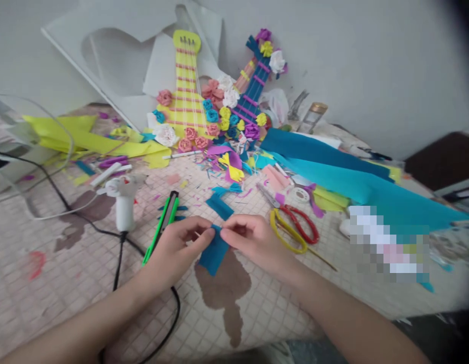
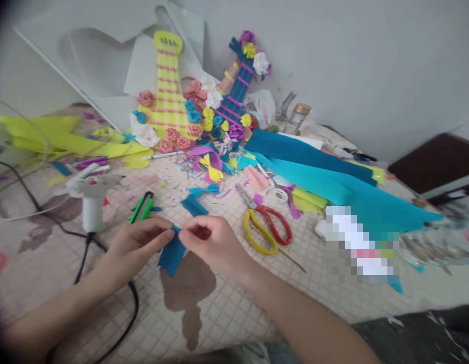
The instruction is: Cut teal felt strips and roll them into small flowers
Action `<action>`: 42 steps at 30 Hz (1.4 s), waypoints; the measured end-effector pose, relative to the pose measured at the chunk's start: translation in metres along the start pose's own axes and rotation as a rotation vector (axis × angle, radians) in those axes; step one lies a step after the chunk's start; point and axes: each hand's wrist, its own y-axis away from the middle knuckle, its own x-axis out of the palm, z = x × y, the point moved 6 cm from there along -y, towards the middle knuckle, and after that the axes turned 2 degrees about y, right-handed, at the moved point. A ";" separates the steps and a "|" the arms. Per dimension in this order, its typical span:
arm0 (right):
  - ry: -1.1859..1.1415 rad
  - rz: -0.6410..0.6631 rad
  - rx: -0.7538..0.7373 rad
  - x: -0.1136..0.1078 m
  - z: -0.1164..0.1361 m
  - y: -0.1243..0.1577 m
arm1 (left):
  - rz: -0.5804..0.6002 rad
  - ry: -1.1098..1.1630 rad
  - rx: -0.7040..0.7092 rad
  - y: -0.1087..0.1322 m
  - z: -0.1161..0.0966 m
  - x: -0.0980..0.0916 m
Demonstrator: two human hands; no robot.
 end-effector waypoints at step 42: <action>0.041 0.092 0.054 0.001 -0.002 0.002 | 0.031 0.145 0.104 0.004 -0.011 0.001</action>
